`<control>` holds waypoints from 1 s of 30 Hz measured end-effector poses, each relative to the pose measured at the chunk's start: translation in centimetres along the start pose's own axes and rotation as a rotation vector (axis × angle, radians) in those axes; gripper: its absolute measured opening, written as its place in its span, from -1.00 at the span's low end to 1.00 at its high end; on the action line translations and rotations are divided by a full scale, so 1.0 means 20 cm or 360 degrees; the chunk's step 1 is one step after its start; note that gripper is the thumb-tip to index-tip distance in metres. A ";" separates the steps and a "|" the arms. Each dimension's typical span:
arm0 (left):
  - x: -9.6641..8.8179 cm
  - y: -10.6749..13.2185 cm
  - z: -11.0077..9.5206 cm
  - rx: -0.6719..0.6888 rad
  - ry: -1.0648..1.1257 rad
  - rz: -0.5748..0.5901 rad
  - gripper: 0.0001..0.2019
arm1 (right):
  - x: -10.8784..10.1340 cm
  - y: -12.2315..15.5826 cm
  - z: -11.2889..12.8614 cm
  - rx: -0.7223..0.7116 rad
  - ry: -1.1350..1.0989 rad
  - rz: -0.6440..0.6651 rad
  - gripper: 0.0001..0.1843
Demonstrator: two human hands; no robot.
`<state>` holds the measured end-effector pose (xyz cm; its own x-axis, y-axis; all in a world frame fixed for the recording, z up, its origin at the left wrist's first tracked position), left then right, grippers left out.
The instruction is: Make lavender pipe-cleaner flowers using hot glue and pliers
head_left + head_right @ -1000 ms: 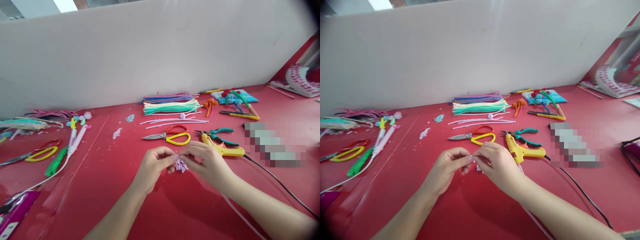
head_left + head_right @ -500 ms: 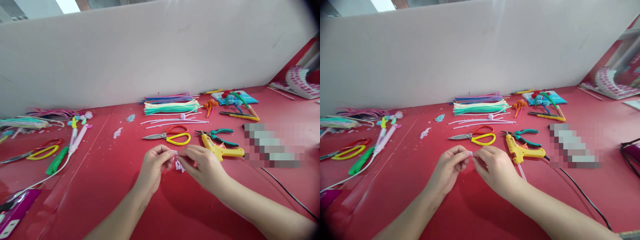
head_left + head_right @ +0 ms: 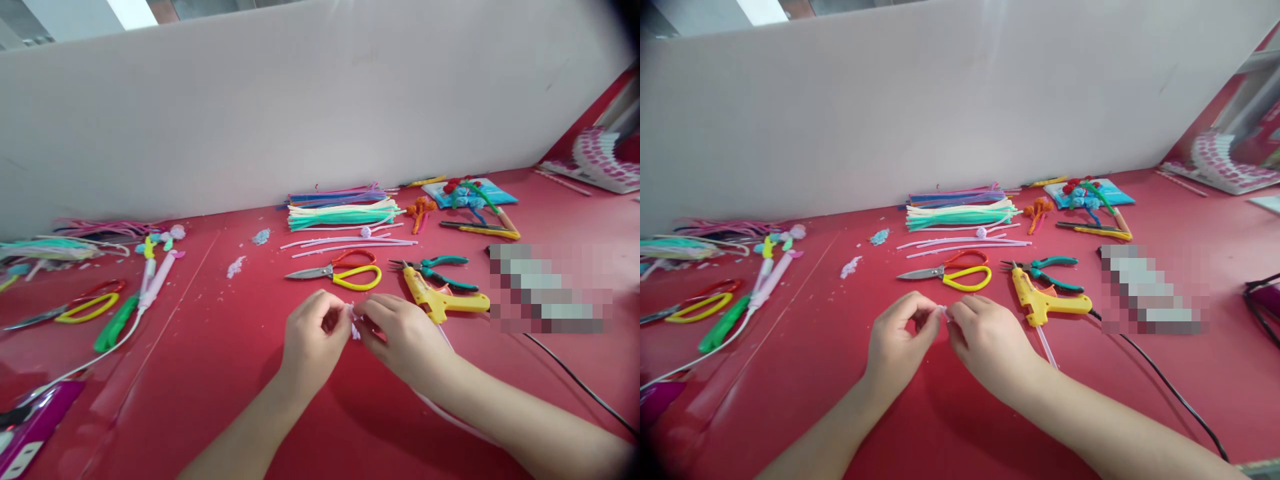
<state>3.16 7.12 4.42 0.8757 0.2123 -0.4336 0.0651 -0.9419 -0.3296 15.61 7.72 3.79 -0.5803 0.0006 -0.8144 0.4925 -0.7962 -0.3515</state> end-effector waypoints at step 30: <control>0.05 -0.02 0.02 0.0100 -0.0153 0.0412 -0.89 | 0.03 -0.03 -0.12 0.0383 -0.0520 0.0155 -0.88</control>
<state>3.80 7.88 3.86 0.8096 -0.0068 -0.5869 -0.1873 -0.9506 -0.2473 16.49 9.57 2.32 -0.7329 -0.2428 -0.6355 0.4122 -0.9017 -0.1308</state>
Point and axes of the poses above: each hand's wrist, its own y-axis away from the middle knuckle, its own x-axis out of the palm, z = x × y, the point moved 7 cm from there along -y, towards the middle knuckle, and after that the axes turned 3 degrees about y, right-handed, at the moved point
